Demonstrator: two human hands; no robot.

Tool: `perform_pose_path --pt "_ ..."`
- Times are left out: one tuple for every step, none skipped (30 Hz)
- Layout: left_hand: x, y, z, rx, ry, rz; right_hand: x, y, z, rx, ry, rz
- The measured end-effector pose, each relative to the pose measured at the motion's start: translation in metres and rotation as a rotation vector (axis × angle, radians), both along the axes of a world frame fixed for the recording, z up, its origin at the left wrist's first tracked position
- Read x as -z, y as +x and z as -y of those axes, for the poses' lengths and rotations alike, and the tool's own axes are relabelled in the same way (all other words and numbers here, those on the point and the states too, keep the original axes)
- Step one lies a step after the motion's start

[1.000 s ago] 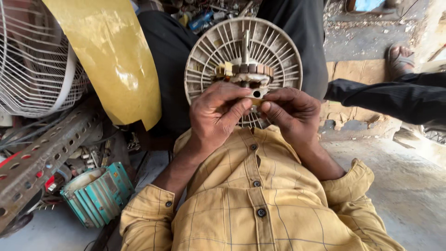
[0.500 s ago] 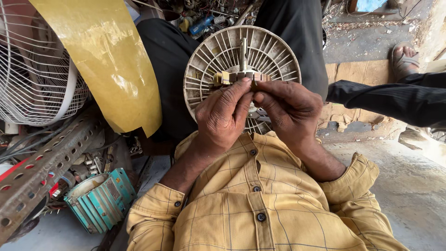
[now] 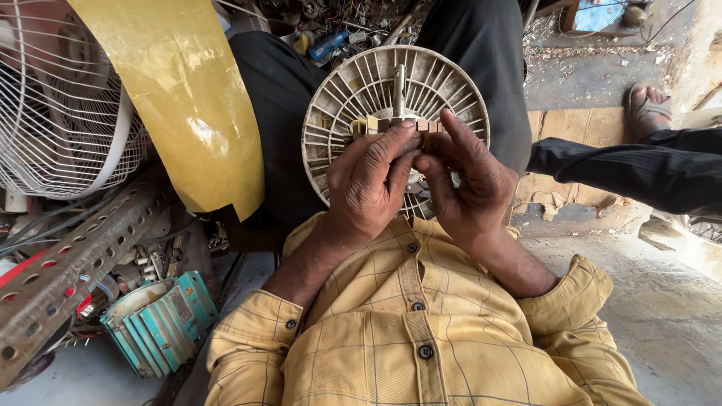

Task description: The person cuts a piece of yellow insulating paper with scissors and wraps it around the copper windings of a motor stator. They then insert the wrapped assembly into the stator slots and adjust the fit by hand.

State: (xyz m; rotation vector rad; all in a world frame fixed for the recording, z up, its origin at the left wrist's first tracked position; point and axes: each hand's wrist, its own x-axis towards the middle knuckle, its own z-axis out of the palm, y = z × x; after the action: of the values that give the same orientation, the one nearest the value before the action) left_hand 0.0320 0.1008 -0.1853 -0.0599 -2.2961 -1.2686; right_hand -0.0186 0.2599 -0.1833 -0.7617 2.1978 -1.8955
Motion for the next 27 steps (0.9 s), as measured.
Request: perform_pose_path --pt "0.0 0.0 0.001 0.005 -0.007 0.0 0.0 0.0 0.0 0.008 0.027 -0.023" --pt "-0.001 0.001 0.002 0.012 -0.04 -0.02 0.0 0.0 -0.001 -0.005 0.001 -0.019" --pt "-0.001 0.001 0.002 0.02 -0.071 -0.038 0.0 -0.001 -0.001 -0.018 -0.024 -0.011" --pt "-0.002 0.002 0.002 0.026 -0.102 -0.053 0.0 -0.001 -0.002 -0.033 -0.049 0.0" --pt "-0.002 0.002 0.003 0.011 -0.108 -0.028 0.0 -0.002 -0.001 -0.033 -0.043 -0.003" --pt "-0.003 0.002 0.002 -0.005 -0.115 -0.006 0.0 -0.004 -0.001 -0.034 -0.038 -0.008" --pt "-0.003 0.001 0.002 -0.019 -0.121 0.016 0.0 -0.005 -0.001 -0.035 -0.033 -0.014" --pt "-0.004 0.001 0.002 -0.029 -0.128 0.011 0.0 -0.006 0.0 -0.034 -0.042 -0.008" --pt "-0.005 0.001 0.002 -0.036 -0.136 0.001 0.0 -0.008 0.001 -0.03 -0.051 -0.007" --pt "-0.005 0.0 0.003 -0.043 -0.143 -0.011 0.0 -0.01 0.002 -0.026 -0.061 -0.006" --pt "-0.006 0.0 0.003 -0.042 -0.152 -0.011 0.0 -0.01 0.003 -0.017 -0.046 -0.016" --pt "-0.006 0.0 0.004 -0.04 -0.16 -0.009 0.0 -0.01 0.003 -0.008 -0.03 -0.024" --pt "-0.006 0.0 0.006 -0.039 -0.169 -0.004 -0.001 -0.01 0.004 0.001 -0.017 -0.029" --pt "-0.007 0.001 0.007 -0.034 -0.173 -0.006 -0.002 -0.008 0.004 0.003 0.006 -0.054" --pt "-0.007 0.001 0.008 -0.029 -0.178 -0.011 -0.002 -0.007 0.003 0.005 0.027 -0.081" --pt "-0.006 0.002 0.009 -0.02 -0.182 -0.016 -0.003 -0.005 0.003 0.011 0.049 -0.108" --pt "-0.006 0.003 0.01 -0.021 -0.183 -0.023 -0.004 -0.004 0.003 -0.005 0.029 -0.064" --pt "-0.005 0.003 0.009 -0.022 -0.183 -0.031 -0.004 -0.004 0.002 -0.021 0.009 -0.022" --pt "-0.005 0.002 0.009 -0.019 -0.182 -0.041 -0.004 -0.004 0.002 -0.033 -0.008 0.019" --pt "-0.005 0.0 0.008 -0.025 -0.217 -0.038 -0.003 -0.007 0.003 -0.024 -0.031 0.041" --pt "-0.006 -0.002 0.007 -0.033 -0.253 -0.034 -0.001 -0.01 0.004 -0.017 -0.055 0.064" --pt "-0.008 -0.006 0.007 -0.042 -0.29 -0.031 0.001 -0.015 0.005 -0.011 -0.079 0.086" --pt "-0.01 -0.01 0.008 -0.054 -0.268 -0.051 0.003 -0.022 0.006 0.021 -0.033 -0.036" --pt "-0.014 -0.016 0.011 -0.067 -0.247 -0.068 0.007 -0.029 0.007 0.053 0.012 -0.155" --pt "-0.019 -0.022 0.015 -0.081 -0.228 -0.086 0.01 -0.036 0.007 0.084 0.056 -0.274" --pt "-0.025 -0.026 0.022 -0.032 -0.137 -0.072 0.012 -0.042 0.006 -0.007 0.017 -0.201" --pt "-0.032 -0.03 0.032 0.017 -0.043 -0.055 0.015 -0.047 0.003 -0.096 -0.019 -0.124"
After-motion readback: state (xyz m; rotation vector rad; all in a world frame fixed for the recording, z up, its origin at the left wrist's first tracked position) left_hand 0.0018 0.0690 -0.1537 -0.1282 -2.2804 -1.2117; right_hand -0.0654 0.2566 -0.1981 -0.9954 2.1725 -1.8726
